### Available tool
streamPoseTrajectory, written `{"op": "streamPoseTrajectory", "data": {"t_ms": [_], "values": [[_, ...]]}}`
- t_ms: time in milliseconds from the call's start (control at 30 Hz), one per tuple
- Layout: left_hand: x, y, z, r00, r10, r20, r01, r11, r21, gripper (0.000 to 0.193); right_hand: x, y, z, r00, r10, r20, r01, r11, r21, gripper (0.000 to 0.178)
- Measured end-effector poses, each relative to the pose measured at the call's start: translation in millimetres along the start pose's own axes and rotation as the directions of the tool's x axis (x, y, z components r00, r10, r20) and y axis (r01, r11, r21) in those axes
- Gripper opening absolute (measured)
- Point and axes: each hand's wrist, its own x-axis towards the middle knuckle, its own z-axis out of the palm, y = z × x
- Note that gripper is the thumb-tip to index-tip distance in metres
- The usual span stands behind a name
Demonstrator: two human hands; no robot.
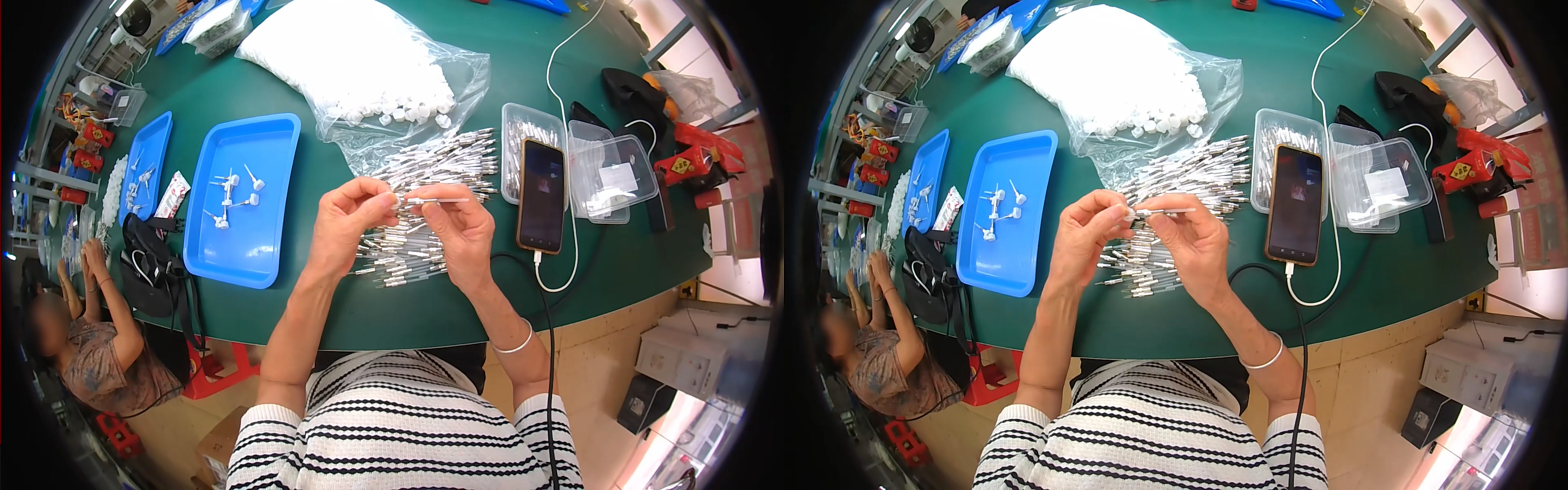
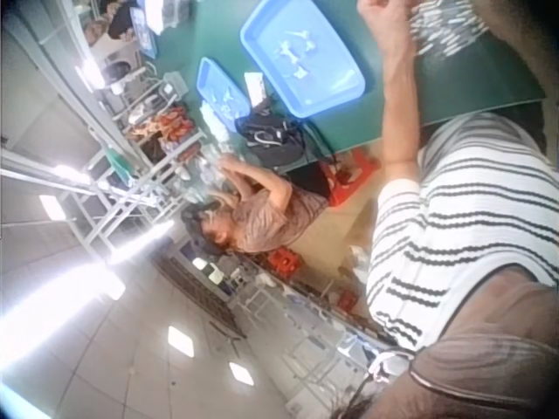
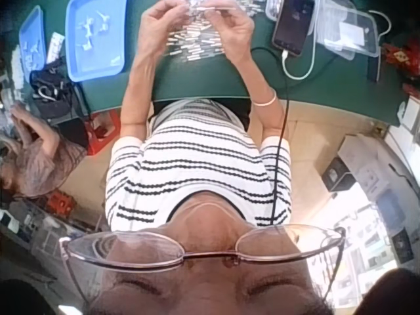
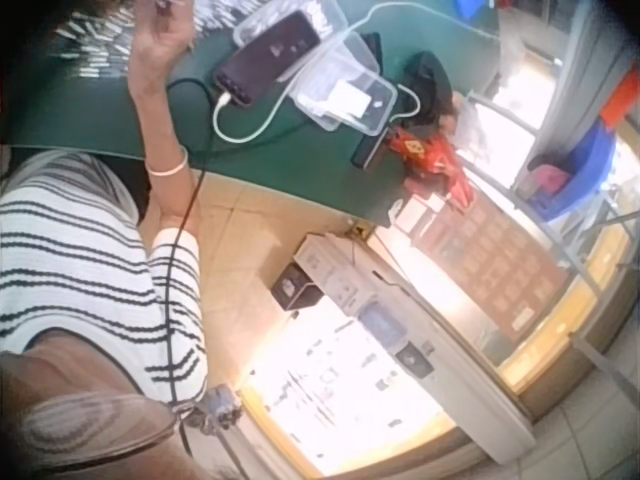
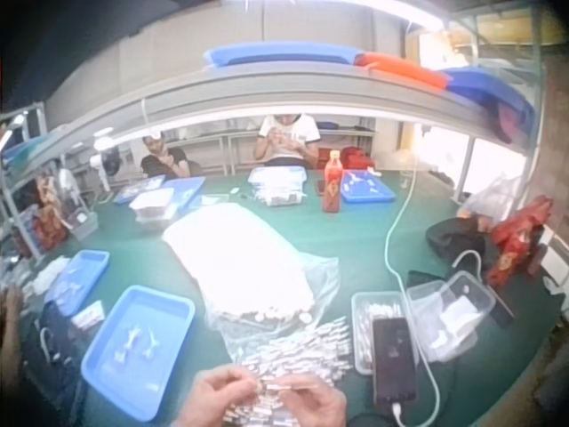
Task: The person sits at a green workbench and repeatedly assembles small white plastic caps onto silver metal rods. They pick up a rod, attach a cap, and place the finished unit into a blue tray.
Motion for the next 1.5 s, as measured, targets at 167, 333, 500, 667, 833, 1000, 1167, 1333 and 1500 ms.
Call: {"op": "streamPoseTrajectory", "data": {"t_ms": [167,333,500,667,833,1000,1167,1333,1500], "values": [[1.6,3.7,-4.8,0.998,-0.038,-0.04,0.035,0.997,-0.065,0.012,2.4,0.5,-5.4,0.999,-0.016,-0.038,0.016,1.0,-0.003,0.01],[0.8,-3.3,2.4,0.997,-0.058,0.051,0.061,0.997,-0.057,0.016,2.2,0.9,-4.3,0.999,-0.023,-0.028,0.024,1.0,0.011,0.011],[2.4,-1.9,1.2,0.988,-0.13,0.084,0.142,0.977,-0.157,0.017,2.2,0.0,-4.9,0.999,-0.027,-0.033,0.027,0.999,0.019,0.012],[0.6,0.2,3.9,0.98,-0.19,0.054,0.196,0.967,-0.164,0.023,2.4,-2.7,-3.4,0.998,-0.038,-0.047,0.038,0.999,-0.017,0.012],[1.6,-6.4,2.9,0.984,-0.173,0.044,0.179,0.966,-0.185,0.025,0.4,-1.8,-3.7,0.998,-0.019,-0.057,0.018,1.0,-0.016,0.011],[1.5,-8.3,11.9,0.985,-0.175,-0.002,0.17,0.957,-0.233,0.026,-0.5,-0.6,-2.5,0.997,-0.005,-0.074,0.006,1.0,0.006,0.01],[4.7,-14.7,6.0,0.984,-0.174,0.037,0.177,0.937,-0.301,0.023,0.2,-3.8,-0.7,0.995,0.031,-0.097,-0.025,0.998,0.061,0.01],[4.5,-18.2,8.1,0.978,-0.204,0.047,0.208,0.921,-0.328,0.019,0.0,-5.2,-7.7,0.989,0.045,-0.138,-0.042,0.999,0.022,0.01],[3.8,-17.3,9.0,0.968,-0.25,0.036,0.247,0.907,-0.341,0.023,0.3,-2.2,-7.9,0.99,-0.005,-0.142,-0.007,0.996,-0.088,0.008]]}}
